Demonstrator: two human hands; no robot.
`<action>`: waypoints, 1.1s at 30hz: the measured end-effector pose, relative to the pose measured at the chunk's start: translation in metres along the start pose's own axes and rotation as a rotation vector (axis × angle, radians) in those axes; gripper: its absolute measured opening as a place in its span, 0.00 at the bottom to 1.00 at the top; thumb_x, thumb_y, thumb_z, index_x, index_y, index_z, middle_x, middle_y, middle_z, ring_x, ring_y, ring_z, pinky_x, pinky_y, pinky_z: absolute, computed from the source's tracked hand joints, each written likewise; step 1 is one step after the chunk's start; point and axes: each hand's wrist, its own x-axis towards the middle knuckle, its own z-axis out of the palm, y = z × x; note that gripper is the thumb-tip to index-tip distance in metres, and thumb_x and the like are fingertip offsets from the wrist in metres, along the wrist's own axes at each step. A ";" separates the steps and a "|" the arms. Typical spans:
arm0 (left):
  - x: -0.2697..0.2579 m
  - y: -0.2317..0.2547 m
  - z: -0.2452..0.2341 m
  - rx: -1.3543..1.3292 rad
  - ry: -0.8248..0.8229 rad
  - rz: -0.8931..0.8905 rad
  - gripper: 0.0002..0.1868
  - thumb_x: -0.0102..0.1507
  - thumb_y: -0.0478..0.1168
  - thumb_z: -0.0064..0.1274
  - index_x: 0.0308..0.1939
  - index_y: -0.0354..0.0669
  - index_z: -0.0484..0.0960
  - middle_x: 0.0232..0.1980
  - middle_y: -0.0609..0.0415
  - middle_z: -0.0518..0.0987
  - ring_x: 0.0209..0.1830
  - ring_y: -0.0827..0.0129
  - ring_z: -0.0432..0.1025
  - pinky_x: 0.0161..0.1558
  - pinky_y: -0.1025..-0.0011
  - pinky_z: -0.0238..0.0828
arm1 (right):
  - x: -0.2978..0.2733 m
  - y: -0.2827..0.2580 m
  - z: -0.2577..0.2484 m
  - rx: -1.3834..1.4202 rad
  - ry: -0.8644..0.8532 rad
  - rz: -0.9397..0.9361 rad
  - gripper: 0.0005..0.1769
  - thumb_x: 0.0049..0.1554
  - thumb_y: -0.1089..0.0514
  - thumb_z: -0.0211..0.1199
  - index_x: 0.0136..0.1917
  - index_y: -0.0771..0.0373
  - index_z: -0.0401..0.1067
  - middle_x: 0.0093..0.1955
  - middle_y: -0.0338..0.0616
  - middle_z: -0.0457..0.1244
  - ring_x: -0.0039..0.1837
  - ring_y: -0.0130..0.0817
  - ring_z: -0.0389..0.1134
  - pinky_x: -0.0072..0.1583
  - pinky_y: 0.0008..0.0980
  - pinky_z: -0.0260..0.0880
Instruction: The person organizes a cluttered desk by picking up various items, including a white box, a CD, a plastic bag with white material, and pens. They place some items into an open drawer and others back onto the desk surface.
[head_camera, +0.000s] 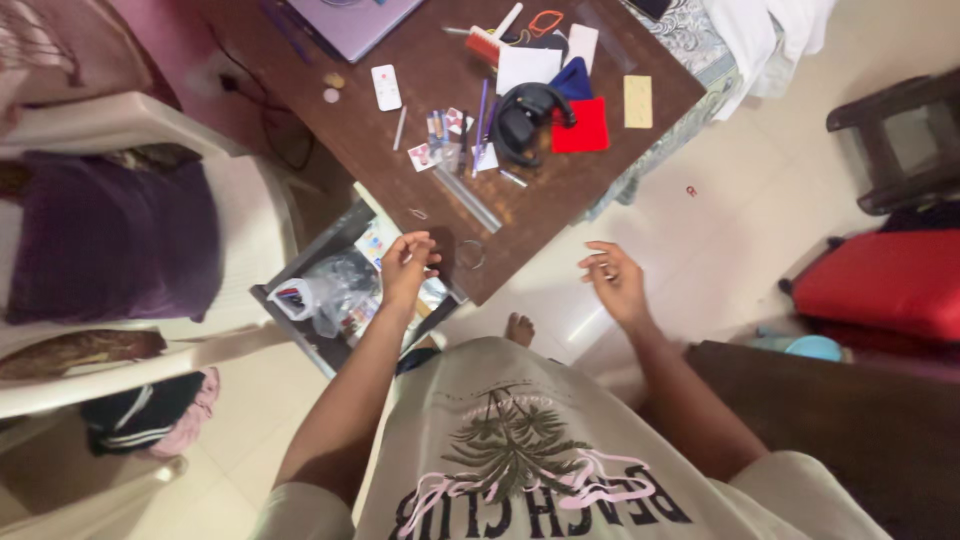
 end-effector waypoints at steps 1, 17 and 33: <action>0.001 0.003 0.010 0.025 0.025 0.005 0.11 0.67 0.39 0.55 0.53 0.44 0.80 0.46 0.58 0.82 0.40 0.72 0.79 0.35 0.73 0.78 | 0.008 0.002 0.007 0.039 -0.034 -0.017 0.17 0.63 0.68 0.54 0.65 0.66 0.68 0.48 0.44 0.70 0.45 0.26 0.72 0.47 0.24 0.73; 0.144 0.064 0.142 1.222 0.061 0.190 0.13 0.58 0.38 0.63 0.46 0.43 0.85 0.43 0.40 0.84 0.46 0.47 0.79 0.48 0.55 0.76 | 0.063 -0.049 0.008 0.024 -0.145 0.085 0.12 0.64 0.60 0.59 0.60 0.67 0.72 0.47 0.42 0.71 0.43 0.25 0.71 0.47 0.24 0.72; 0.104 0.110 0.144 1.066 0.379 0.053 0.09 0.59 0.40 0.59 0.42 0.50 0.90 0.41 0.45 0.85 0.41 0.52 0.80 0.44 0.57 0.77 | 0.244 -0.059 -0.029 -0.093 -0.557 -0.082 0.13 0.65 0.56 0.60 0.60 0.65 0.75 0.47 0.41 0.72 0.43 0.22 0.70 0.45 0.23 0.71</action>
